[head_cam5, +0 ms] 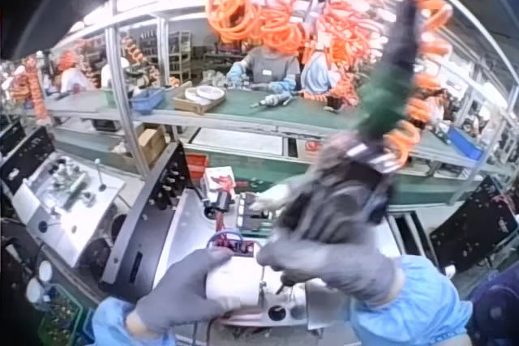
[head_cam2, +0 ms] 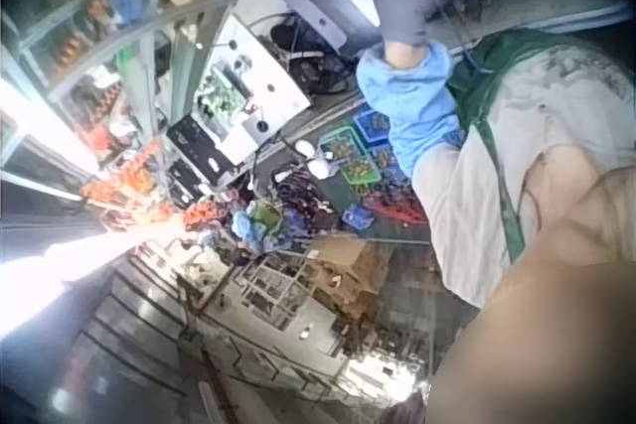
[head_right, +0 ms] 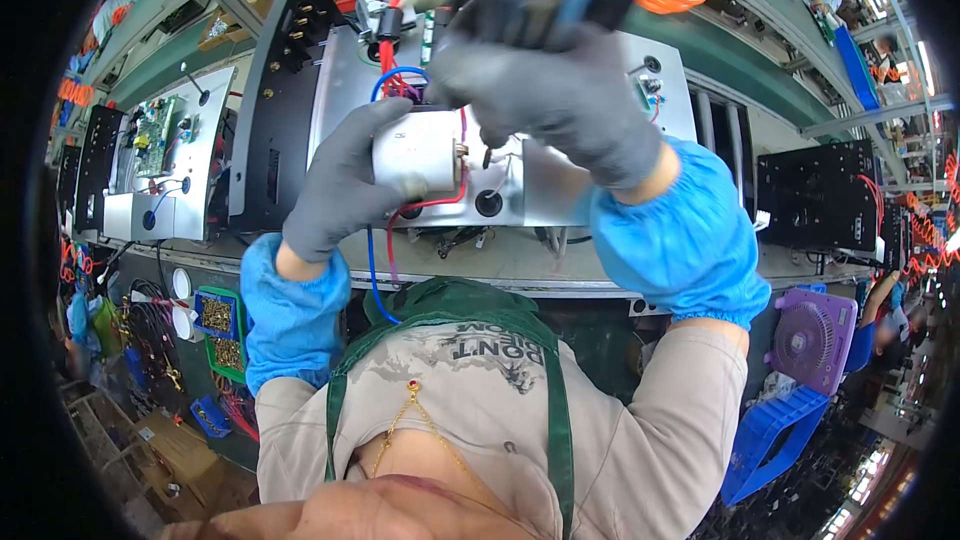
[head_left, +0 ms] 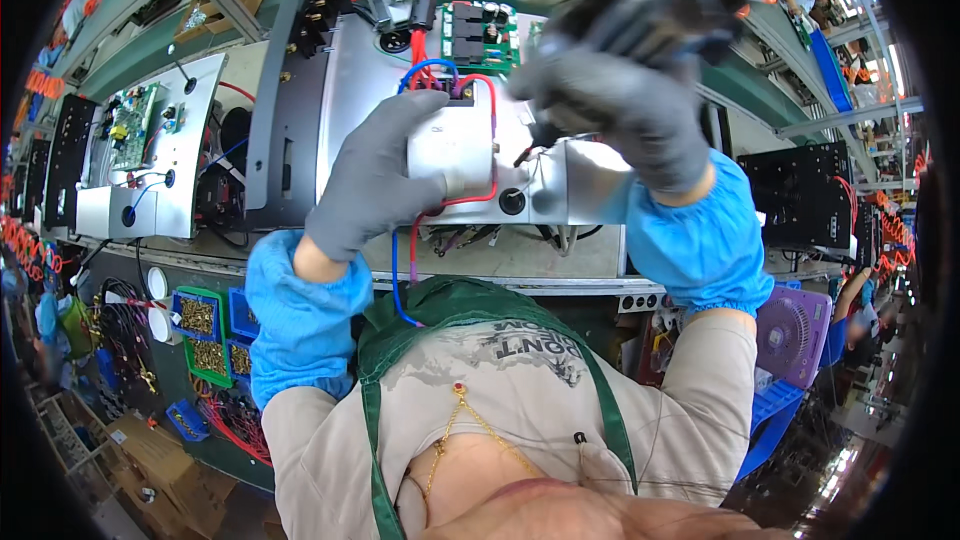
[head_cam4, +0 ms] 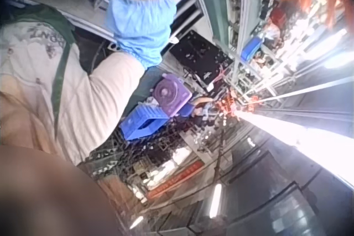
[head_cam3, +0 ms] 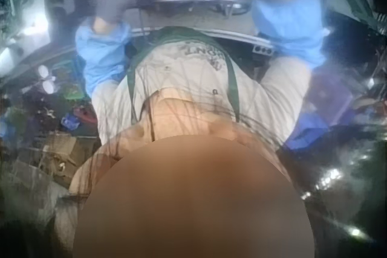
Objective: The person assembles electronic components on a metal chassis. They use a red-handled tool to manipulate small parts and a pneumatic screwdriver to secure components with screws. The person handles wires and a white cylindrical component, integrating them into the assembly.
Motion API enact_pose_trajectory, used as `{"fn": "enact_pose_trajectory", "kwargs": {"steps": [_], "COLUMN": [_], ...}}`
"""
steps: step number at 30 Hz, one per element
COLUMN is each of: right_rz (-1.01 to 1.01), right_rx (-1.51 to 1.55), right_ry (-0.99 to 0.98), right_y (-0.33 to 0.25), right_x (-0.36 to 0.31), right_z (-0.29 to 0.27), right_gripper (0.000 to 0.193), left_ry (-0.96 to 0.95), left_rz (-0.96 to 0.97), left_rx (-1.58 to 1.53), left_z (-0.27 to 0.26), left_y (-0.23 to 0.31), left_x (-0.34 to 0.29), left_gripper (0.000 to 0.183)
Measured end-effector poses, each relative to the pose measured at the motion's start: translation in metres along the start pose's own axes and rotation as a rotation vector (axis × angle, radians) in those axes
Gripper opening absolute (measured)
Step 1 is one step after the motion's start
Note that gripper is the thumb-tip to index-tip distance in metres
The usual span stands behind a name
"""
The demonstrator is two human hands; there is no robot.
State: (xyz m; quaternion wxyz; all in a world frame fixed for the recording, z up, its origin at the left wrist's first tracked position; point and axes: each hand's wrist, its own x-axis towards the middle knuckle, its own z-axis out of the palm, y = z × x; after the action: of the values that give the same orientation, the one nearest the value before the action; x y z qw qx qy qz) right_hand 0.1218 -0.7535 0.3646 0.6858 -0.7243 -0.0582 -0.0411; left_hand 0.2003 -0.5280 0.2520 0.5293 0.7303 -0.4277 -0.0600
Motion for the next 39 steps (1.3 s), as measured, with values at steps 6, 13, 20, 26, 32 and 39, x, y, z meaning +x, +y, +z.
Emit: {"fn": "enact_pose_trajectory", "kwargs": {"steps": [6, 13, 20, 26, 32, 39], "right_rz": [-0.46, -0.515, -0.527, -0.449, -0.447, -0.453], "right_rx": [0.38, 0.394, 0.492, 0.509, 0.621, 0.677], "right_ry": [-0.271, -0.417, -0.127, -0.127, -0.159, -0.176], "right_y": [-0.035, 0.014, 0.006, -0.005, -0.011, -0.014], "right_x": [0.031, 0.05, 0.045, 0.044, 0.045, 0.044], "right_z": [0.019, 0.05, 0.051, 0.043, 0.039, 0.035], "right_gripper": [0.024, 0.043, 0.035, 0.035, 0.035, 0.035], "left_ry": [0.368, 0.211, 0.326, 0.391, 0.355, 0.317], "left_rz": [-0.436, -0.305, -0.414, -0.493, -0.428, -0.473], "left_rx": [-1.614, -1.671, -1.706, -1.489, -1.529, -1.344], "left_z": [-0.002, 0.001, 0.005, 0.011, 0.011, 0.005], "left_y": [0.034, 0.034, 0.022, 0.012, 0.006, 0.021], "left_x": [-0.028, -0.04, -0.053, -0.056, -0.057, -0.052], "left_gripper": [0.061, 0.068, 0.047, 0.028, 0.032, 0.034]}}
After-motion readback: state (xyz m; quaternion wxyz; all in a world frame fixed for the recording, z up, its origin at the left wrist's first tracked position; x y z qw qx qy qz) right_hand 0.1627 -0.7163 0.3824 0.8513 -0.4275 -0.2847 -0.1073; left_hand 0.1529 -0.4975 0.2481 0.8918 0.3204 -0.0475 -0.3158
